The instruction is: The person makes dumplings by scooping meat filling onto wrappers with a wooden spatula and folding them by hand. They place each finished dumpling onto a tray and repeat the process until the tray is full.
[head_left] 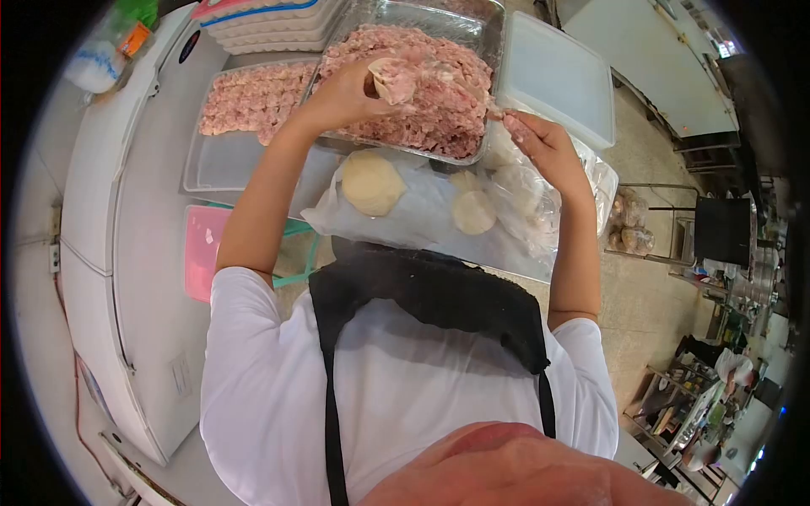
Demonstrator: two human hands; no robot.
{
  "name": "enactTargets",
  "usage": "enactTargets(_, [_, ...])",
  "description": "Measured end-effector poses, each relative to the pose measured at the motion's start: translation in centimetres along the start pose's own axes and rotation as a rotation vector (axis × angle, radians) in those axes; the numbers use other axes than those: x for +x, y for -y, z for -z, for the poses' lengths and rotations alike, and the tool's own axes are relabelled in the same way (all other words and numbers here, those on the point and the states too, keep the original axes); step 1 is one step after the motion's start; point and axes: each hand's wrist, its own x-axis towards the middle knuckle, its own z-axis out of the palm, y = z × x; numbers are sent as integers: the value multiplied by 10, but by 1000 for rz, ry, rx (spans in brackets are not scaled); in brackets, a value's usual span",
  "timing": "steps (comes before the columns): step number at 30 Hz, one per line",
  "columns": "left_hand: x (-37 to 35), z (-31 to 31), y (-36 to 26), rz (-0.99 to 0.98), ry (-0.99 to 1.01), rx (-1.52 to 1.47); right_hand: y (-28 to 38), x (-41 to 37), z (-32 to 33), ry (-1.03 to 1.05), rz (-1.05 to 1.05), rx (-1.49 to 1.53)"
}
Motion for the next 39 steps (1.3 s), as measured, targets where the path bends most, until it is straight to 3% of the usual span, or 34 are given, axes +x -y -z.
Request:
enactTargets(1, [-2,3,-7,69,20,68,5,-1,-7,21,40,42])
enactTargets(4, [6,2,5,-304,-54,105,15,5,-31,94,38,-21])
enactTargets(7, [10,-2,29,-488,-130,234,14,17,-33,80,111,-223])
enactTargets(9, [7,-5,32,-107,-30,-93,12,26,-16,69,138,-430])
enactTargets(10, [6,-6,33,85,18,-253,13,25,-16,-54,142,-518])
enactTargets(13, [17,-10,53,22,126,-374,28,11,-34,-190,257,-541])
enactTargets(14, [21,-9,57,32,129,-287,32,8,-49,-155,236,-567])
enactTargets(16, [22,-9,57,53,151,-117,1,19,-55,-67,87,-704])
enactTargets(19, [7,-1,40,293,240,-147,-25,22,-35,28,-57,-751])
enactTargets(21, [6,-10,61,-87,-4,-59,-7,5,-17,50,-88,-781])
enactTargets(23, [1,-18,49,-285,-92,-81,5,-8,-7,-34,-47,-502])
enactTargets(25, [-17,-10,-3,-293,-35,-196,12,-13,-7,-12,24,-92])
enactTargets(26, [-15,-8,-4,-281,39,-113,24,-14,-15,75,137,-6])
enactTargets(28, [-5,-7,-1,-255,192,45,23,-11,-39,161,49,-71])
enactTargets(30, [-10,-10,-5,-206,165,191,14,-7,-40,232,-22,-138])
enactTargets(31, [-12,-12,-6,-181,153,265,10,-3,-34,170,34,-264])
enactTargets(34, [8,-31,53,-85,-15,-31,1,7,-22,-30,206,-633])
enactTargets(37, [6,-33,64,49,-39,-278,23,-12,-55,-189,303,-560])
enactTargets(39, [11,-33,68,28,19,-101,-6,-5,-69,-109,194,-696])
